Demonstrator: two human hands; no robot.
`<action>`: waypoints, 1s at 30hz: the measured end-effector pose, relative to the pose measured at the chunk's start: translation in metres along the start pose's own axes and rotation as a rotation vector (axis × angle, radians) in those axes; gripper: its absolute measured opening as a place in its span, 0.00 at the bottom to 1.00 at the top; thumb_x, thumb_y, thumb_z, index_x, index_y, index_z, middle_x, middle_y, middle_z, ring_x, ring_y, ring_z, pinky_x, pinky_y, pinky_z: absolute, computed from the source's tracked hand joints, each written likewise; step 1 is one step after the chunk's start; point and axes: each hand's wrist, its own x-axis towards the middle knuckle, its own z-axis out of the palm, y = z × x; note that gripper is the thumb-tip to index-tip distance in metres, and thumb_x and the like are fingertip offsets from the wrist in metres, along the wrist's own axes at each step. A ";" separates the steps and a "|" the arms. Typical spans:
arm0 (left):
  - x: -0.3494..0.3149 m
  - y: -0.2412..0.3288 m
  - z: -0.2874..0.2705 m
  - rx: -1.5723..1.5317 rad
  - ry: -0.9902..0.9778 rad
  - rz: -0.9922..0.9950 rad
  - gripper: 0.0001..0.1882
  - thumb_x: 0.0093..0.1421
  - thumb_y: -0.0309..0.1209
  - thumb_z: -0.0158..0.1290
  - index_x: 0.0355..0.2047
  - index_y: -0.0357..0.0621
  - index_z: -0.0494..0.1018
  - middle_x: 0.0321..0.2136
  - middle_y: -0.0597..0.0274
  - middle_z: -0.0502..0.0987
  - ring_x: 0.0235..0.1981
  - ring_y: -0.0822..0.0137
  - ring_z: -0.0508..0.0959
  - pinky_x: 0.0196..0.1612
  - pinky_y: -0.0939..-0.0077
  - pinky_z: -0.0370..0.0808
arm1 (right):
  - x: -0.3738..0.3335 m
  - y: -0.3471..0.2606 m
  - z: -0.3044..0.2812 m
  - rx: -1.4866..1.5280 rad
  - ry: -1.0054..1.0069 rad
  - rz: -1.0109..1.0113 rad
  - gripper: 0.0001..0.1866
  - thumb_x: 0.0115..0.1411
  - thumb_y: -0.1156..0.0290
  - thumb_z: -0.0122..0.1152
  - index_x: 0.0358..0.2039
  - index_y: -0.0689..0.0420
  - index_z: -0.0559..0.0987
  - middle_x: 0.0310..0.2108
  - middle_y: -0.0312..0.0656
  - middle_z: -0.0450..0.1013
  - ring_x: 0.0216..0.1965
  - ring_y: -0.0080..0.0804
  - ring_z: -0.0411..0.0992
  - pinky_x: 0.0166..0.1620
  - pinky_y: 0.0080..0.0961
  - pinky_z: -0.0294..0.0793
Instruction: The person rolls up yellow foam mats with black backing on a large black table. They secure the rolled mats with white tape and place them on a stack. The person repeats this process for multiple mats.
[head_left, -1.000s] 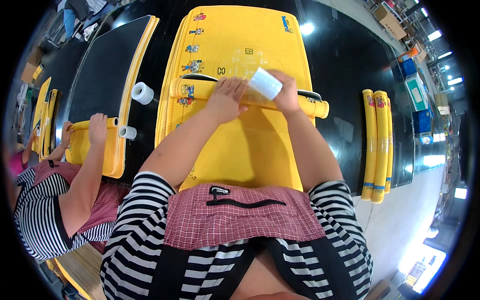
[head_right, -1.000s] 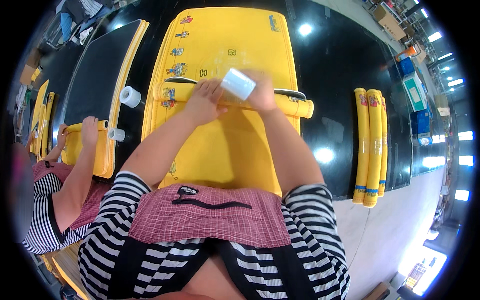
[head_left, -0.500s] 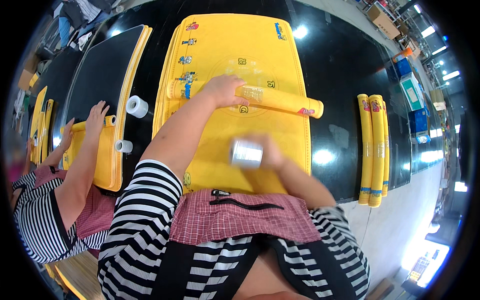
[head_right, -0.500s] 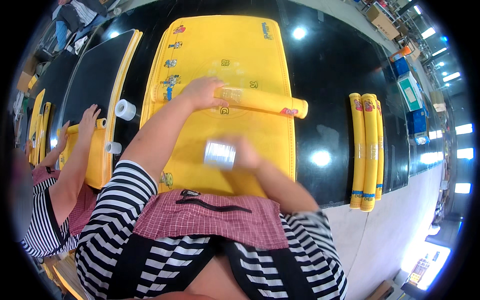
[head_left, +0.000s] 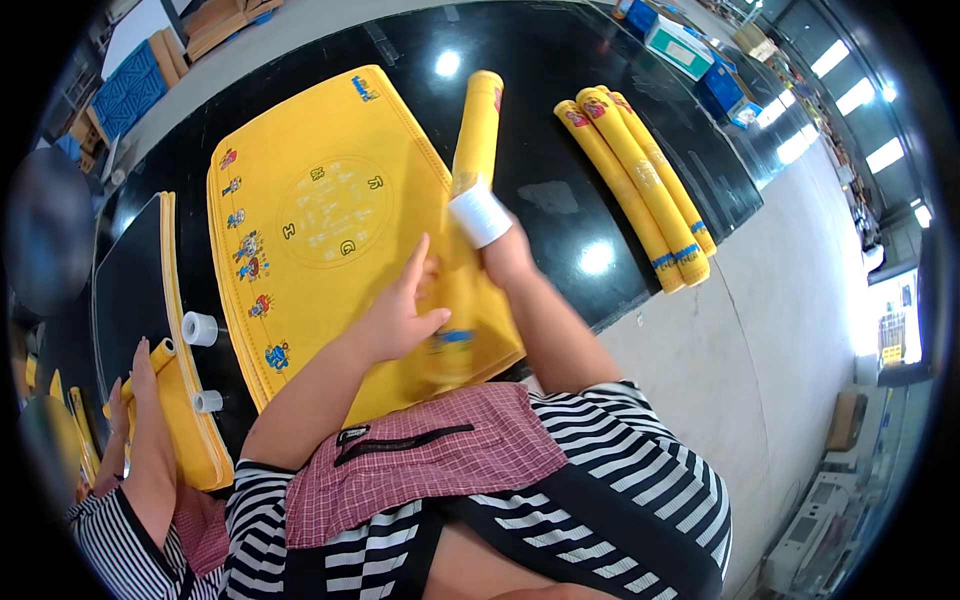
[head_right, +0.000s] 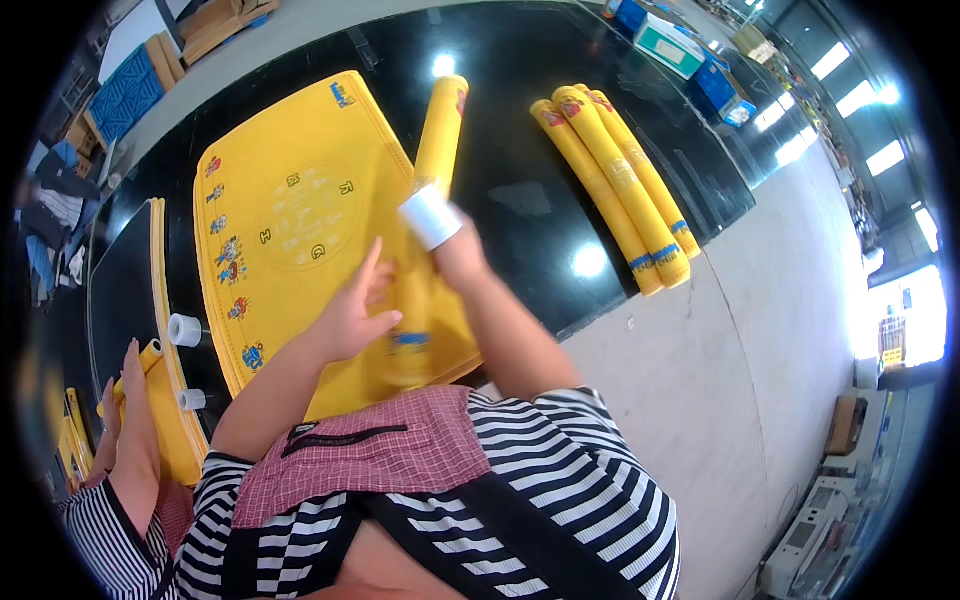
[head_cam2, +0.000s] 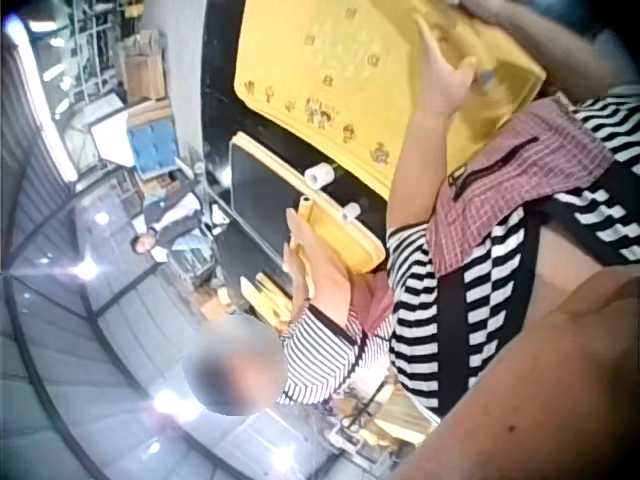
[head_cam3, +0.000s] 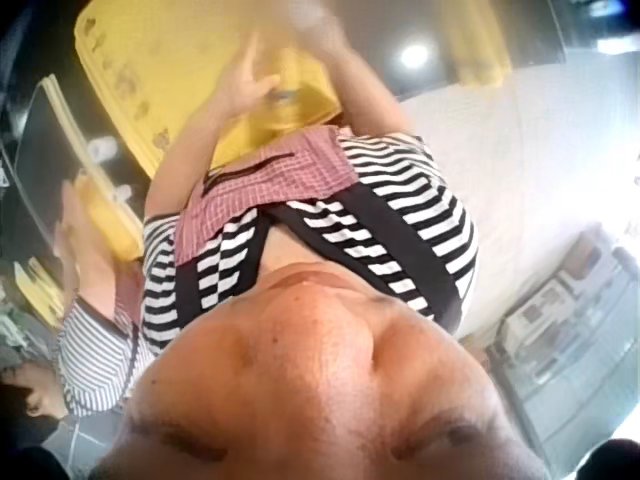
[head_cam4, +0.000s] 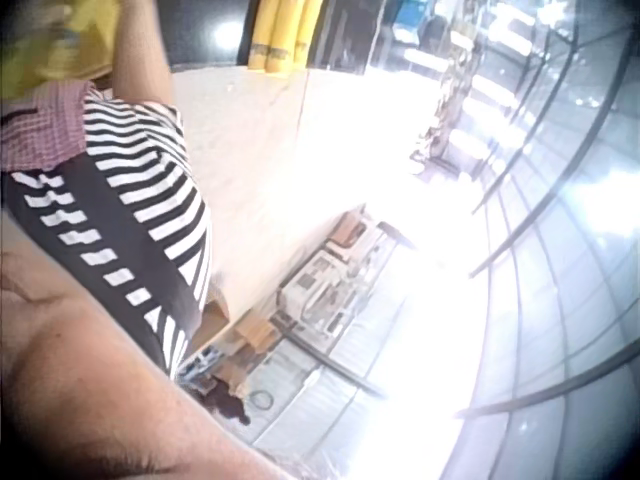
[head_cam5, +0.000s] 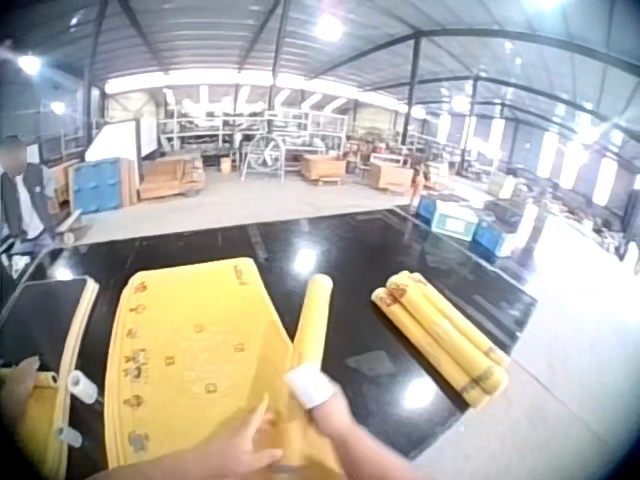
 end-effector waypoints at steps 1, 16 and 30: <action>-0.011 0.004 0.001 -0.284 -0.071 -0.080 0.41 0.64 0.29 0.59 0.74 0.40 0.53 0.67 0.37 0.65 0.69 0.49 0.67 0.70 0.58 0.64 | 0.010 -0.025 -0.031 -0.132 -0.035 0.041 0.18 0.68 0.59 0.63 0.53 0.56 0.83 0.45 0.38 0.81 0.42 0.28 0.80 0.45 0.29 0.79; -0.295 -0.126 -0.015 1.038 0.640 -0.389 0.27 0.63 0.34 0.58 0.62 0.41 0.72 0.68 0.32 0.61 0.70 0.34 0.60 0.71 0.48 0.57 | 0.075 -0.039 -0.283 -1.559 0.459 -0.467 0.23 0.53 0.77 0.61 0.50 0.49 0.88 0.66 0.42 0.72 0.70 0.45 0.63 0.73 0.36 0.59; -0.287 -0.113 -0.004 0.635 0.825 -0.569 0.29 0.62 0.28 0.57 0.64 0.32 0.68 0.60 0.34 0.73 0.61 0.41 0.73 0.66 0.56 0.67 | 0.066 -0.052 -0.211 -2.045 -0.243 -0.159 0.16 0.58 0.78 0.59 0.46 0.57 0.88 0.57 0.50 0.78 0.57 0.47 0.77 0.60 0.37 0.76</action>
